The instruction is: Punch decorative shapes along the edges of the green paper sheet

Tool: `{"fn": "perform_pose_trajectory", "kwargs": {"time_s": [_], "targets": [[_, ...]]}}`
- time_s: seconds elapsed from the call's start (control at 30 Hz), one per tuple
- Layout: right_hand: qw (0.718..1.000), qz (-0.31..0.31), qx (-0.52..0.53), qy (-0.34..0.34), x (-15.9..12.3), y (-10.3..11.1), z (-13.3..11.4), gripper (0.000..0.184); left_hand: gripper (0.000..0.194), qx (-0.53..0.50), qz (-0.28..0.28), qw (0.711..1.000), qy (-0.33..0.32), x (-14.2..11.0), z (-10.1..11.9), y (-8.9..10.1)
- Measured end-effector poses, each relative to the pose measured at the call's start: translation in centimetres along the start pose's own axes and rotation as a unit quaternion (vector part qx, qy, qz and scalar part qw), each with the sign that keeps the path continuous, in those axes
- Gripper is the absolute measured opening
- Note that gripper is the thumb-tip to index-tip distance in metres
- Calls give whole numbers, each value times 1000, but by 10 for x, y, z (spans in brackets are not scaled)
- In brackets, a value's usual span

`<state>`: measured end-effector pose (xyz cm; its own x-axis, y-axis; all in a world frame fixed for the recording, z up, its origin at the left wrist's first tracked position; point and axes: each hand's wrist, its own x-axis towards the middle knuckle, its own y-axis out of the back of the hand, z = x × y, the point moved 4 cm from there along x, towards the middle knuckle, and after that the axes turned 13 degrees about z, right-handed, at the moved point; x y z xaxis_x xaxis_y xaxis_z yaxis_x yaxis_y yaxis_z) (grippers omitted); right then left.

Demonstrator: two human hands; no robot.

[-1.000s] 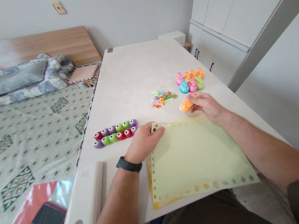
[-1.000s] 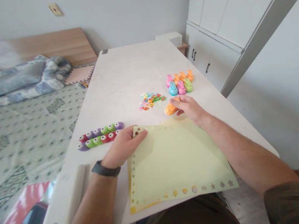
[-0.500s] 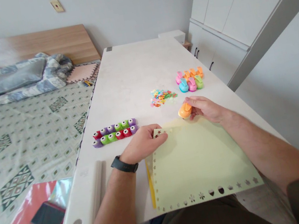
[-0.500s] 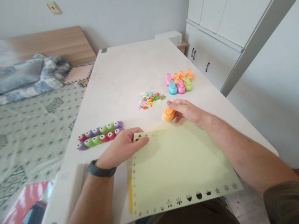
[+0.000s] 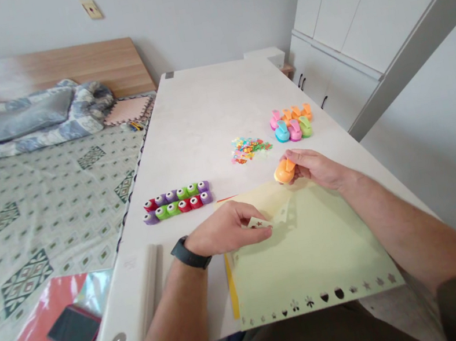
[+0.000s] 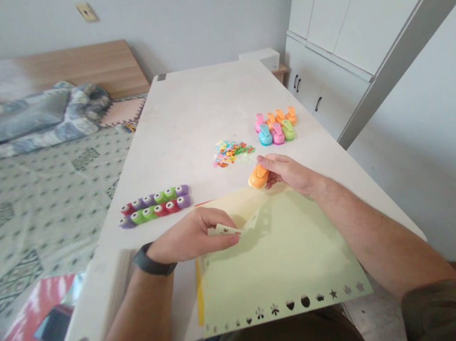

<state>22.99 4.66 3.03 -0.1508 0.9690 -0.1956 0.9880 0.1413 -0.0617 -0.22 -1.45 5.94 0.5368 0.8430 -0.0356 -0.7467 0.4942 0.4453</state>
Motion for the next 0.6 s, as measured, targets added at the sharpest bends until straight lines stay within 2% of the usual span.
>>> {"fn": "perform_pose_trajectory", "kwargs": {"time_s": [0.17, 0.33, 0.5, 0.6], "targets": [[999, -32, -13, -4, -5, -4, -1, 41, 24, -13, -52, 997, -53, -2, 2, -6], [998, -44, -38, -16, -8, -6, 0, 44, 24, -22, -80, 994, -69, -3, 1, -9], [999, -30, -44, 2, -6, -5, -1, 43, 23, -29, -81, 993, -76, -3, 2, -9], [999, -1, -45, 27, -2, -2, -1, 41, 23, -29, -83, 993, -79, -3, 3, -9]]}}
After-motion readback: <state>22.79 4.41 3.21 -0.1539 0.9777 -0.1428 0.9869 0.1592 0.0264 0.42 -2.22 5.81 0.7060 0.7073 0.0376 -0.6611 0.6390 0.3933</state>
